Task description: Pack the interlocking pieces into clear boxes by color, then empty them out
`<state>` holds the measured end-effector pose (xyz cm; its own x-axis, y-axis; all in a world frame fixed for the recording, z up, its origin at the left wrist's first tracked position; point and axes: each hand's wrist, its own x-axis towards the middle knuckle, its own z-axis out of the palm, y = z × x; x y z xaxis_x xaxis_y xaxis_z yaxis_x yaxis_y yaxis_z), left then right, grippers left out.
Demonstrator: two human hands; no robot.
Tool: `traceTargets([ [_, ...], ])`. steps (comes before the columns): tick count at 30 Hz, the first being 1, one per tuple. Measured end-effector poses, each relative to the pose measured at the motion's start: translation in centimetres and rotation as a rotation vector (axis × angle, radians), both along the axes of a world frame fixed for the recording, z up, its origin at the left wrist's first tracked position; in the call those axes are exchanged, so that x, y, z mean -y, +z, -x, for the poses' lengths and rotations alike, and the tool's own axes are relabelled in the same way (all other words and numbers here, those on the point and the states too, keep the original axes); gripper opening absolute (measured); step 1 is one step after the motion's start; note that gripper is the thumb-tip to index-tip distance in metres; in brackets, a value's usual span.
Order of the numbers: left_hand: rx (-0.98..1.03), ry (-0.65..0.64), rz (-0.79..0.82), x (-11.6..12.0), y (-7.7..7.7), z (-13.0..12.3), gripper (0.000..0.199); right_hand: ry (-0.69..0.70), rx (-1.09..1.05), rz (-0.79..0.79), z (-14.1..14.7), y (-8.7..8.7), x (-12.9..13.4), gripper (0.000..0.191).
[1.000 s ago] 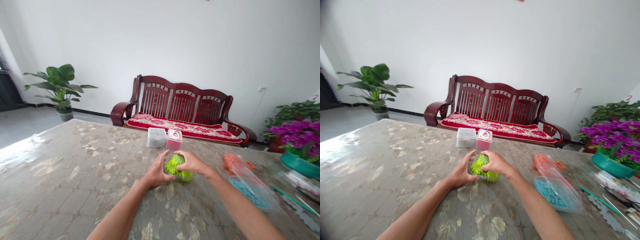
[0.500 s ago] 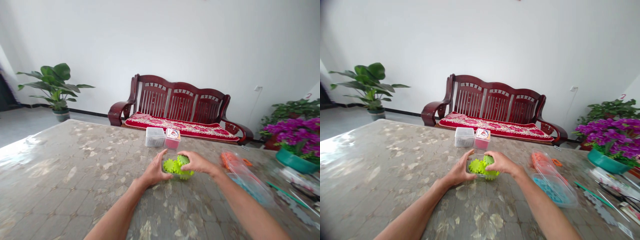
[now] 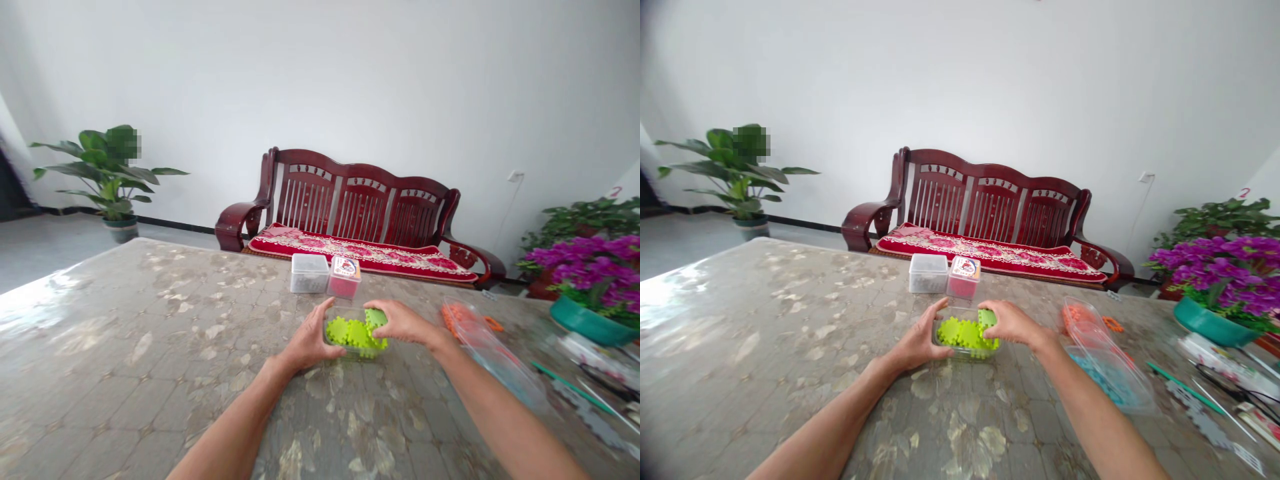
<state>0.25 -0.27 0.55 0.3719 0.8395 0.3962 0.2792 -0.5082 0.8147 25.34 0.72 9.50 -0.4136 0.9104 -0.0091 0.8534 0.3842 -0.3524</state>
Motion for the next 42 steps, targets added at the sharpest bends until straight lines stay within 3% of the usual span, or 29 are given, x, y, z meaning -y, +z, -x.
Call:
traceTargets([
  [9, 0.014, -0.001, -0.045, -0.1, -0.2, -0.1, 0.103, 0.044, -0.247, 0.019, 4.1, 0.0, 0.2, 0.072],
  [13, 0.013, -0.004, -0.04, -0.2, -0.3, 0.0, 0.105, 0.02, -0.343, 0.021, 4.6, -0.4, 0.1, 0.071],
  [19, -0.001, -0.006, -0.026, -0.2, -0.2, 0.0, 0.106, -0.049, -0.185, -0.038, 2.9, -0.5, -0.4, 0.073],
  [26, 0.011, -0.001, -0.026, -0.2, -0.3, 0.0, 0.106, 0.028, -0.091, -0.081, 1.6, -0.6, -0.5, 0.07],
  [30, 0.0, 0.002, -0.018, -0.2, -0.4, 0.0, 0.106, 0.044, -0.021, -0.061, 1.0, -0.4, -0.1, 0.056],
  [37, 0.0, 0.007, -0.035, -0.1, -0.3, -0.1, 0.105, 0.11, -0.028, -0.181, 3.6, -0.3, 0.9, 0.03],
  [42, -0.01, 0.004, -0.046, -0.2, -0.3, 0.0, 0.104, 0.08, -0.038, -0.178, 5.1, -1.1, 0.9, 0.026],
])
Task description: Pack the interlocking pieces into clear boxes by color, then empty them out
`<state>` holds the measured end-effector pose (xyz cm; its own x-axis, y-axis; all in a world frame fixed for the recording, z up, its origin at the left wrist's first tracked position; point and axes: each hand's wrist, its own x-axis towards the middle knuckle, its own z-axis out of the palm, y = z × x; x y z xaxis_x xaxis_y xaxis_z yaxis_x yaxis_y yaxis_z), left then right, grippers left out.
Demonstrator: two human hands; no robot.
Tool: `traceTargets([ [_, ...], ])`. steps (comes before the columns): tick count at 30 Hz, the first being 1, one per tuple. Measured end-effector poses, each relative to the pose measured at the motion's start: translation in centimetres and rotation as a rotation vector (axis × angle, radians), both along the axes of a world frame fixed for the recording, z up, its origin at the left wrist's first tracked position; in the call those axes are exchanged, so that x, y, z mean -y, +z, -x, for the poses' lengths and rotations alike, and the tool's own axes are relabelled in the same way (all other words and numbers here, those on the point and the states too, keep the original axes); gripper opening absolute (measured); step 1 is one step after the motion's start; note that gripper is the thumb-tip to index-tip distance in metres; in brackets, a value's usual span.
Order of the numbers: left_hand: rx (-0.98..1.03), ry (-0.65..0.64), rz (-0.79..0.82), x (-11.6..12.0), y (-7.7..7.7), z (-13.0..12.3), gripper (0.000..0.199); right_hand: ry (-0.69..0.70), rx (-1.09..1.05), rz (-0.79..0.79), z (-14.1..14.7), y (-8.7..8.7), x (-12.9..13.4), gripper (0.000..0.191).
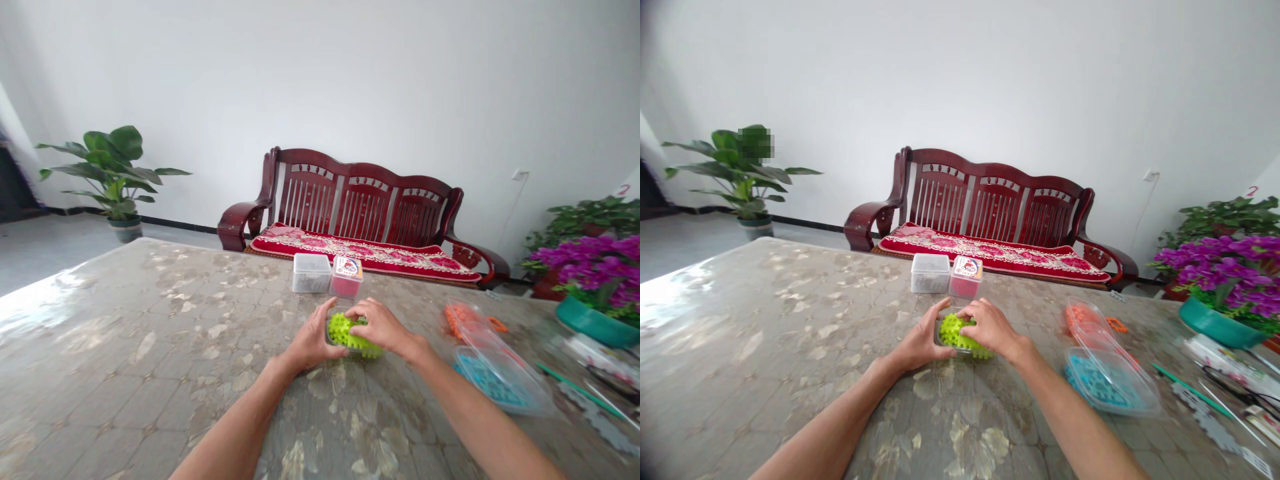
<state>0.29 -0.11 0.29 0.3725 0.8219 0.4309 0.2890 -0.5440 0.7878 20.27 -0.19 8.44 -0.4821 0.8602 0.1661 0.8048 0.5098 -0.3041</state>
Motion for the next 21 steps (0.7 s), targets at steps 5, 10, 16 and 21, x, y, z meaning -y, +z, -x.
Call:
traceTargets([
  [5, -0.007, -0.007, 0.006, -0.1, -0.1, 0.0, 0.105, -0.059, -0.055, -0.033, -1.2, 0.2, -0.3, 0.027],
  [10, -0.003, 0.006, 0.018, 0.0, 0.2, 0.0, 0.105, -0.119, -0.084, 0.026, -2.0, 0.0, 0.0, 0.031],
  [16, -0.007, 0.004, 0.027, 0.2, 0.2, 0.0, 0.103, -0.118, -0.168, 0.044, -2.6, -0.7, 0.1, 0.026],
  [21, -0.008, 0.007, 0.044, 0.2, 0.3, 0.0, 0.102, -0.227, -0.243, 0.038, -5.2, -0.9, -0.2, 0.024],
])
